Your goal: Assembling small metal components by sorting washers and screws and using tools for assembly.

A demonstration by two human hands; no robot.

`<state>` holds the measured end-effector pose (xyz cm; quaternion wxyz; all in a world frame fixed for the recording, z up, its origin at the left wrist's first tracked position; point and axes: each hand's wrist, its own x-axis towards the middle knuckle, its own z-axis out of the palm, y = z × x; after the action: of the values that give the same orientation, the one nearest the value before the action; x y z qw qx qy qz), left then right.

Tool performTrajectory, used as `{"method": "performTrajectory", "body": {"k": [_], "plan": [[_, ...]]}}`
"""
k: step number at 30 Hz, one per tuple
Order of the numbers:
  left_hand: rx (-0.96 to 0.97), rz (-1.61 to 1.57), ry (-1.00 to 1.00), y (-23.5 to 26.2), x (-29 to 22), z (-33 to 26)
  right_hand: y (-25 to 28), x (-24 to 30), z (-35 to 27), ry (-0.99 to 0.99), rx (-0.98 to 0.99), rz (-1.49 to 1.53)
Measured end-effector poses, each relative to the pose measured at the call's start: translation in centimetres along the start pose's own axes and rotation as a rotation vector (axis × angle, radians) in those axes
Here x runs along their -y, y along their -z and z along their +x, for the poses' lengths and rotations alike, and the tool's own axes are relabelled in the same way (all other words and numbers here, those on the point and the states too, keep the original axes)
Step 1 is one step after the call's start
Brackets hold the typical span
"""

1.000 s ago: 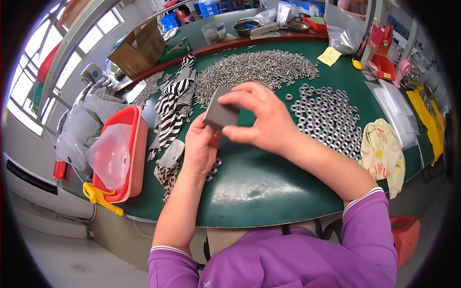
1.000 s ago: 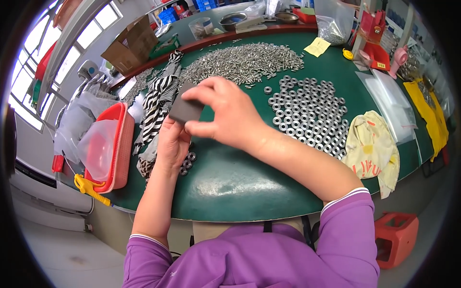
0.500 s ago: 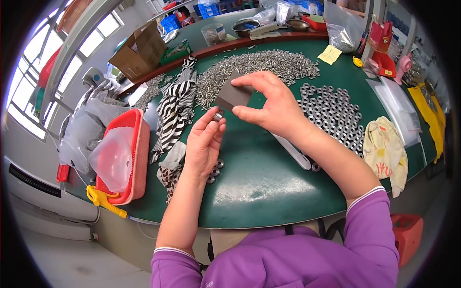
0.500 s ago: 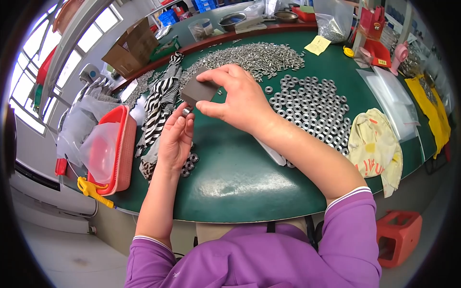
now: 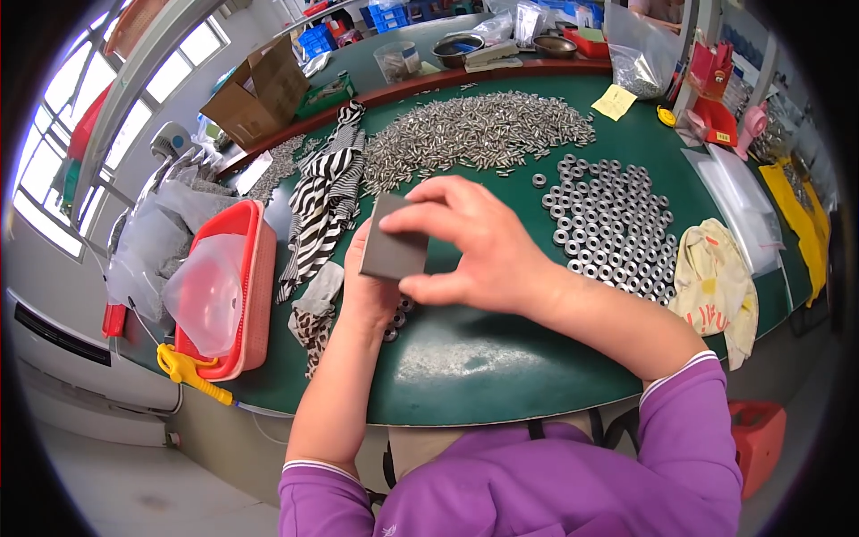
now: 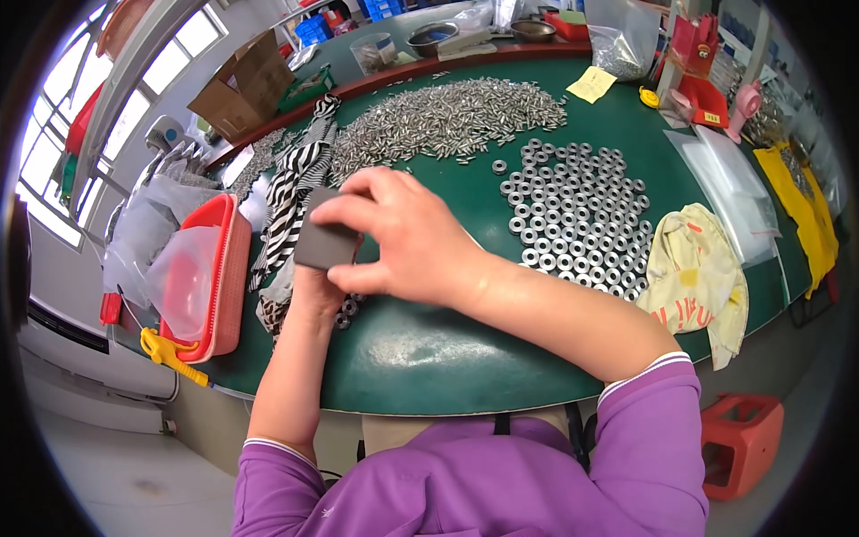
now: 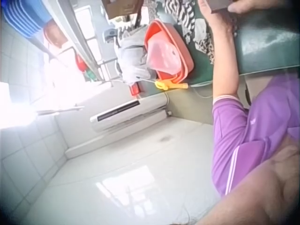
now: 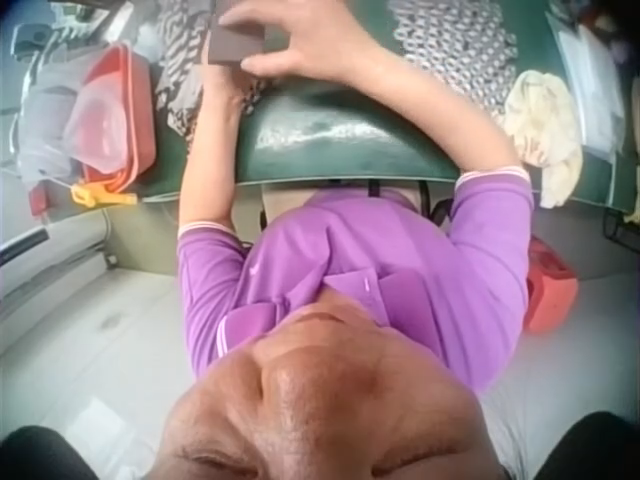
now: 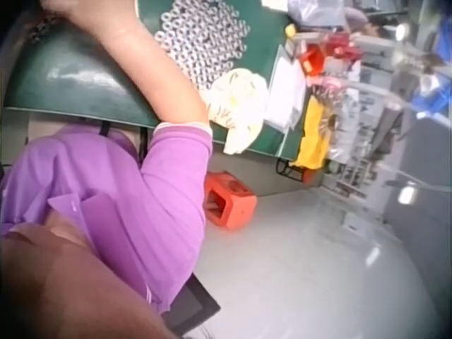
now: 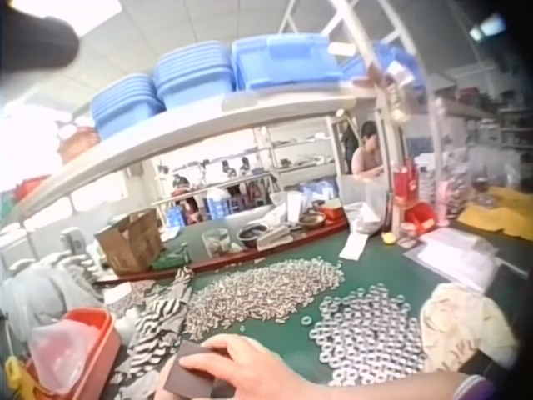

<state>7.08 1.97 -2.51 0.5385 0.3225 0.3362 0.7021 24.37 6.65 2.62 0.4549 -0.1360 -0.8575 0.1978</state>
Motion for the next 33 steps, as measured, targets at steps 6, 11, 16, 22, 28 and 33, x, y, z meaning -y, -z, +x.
{"method": "performTrajectory", "body": {"k": [6,11,16,22,28,33], "plan": [[0.085,0.025,-0.076,-0.5,-0.6,-0.4,1.7,-4.3,1.0,-0.269,-0.103,-0.102],[0.148,-0.046,-0.046,0.7,-0.4,-0.1,1.7,-4.0,1.1,-0.316,-0.078,0.001],[0.098,0.007,-0.012,0.0,-0.6,-0.1,1.7,-3.5,1.1,-0.274,-0.069,0.02],[-0.021,0.059,-0.054,-1.5,-0.8,-0.6,0.1,-0.7,0.2,-0.01,-0.018,-0.013],[0.063,0.006,-0.1,-0.4,-0.3,-0.5,1.1,-2.7,1.0,-0.14,-0.094,-0.018],[0.029,0.04,-0.115,-0.8,-0.4,-0.4,-0.2,-0.9,0.5,-0.033,-0.035,-0.002]]}}
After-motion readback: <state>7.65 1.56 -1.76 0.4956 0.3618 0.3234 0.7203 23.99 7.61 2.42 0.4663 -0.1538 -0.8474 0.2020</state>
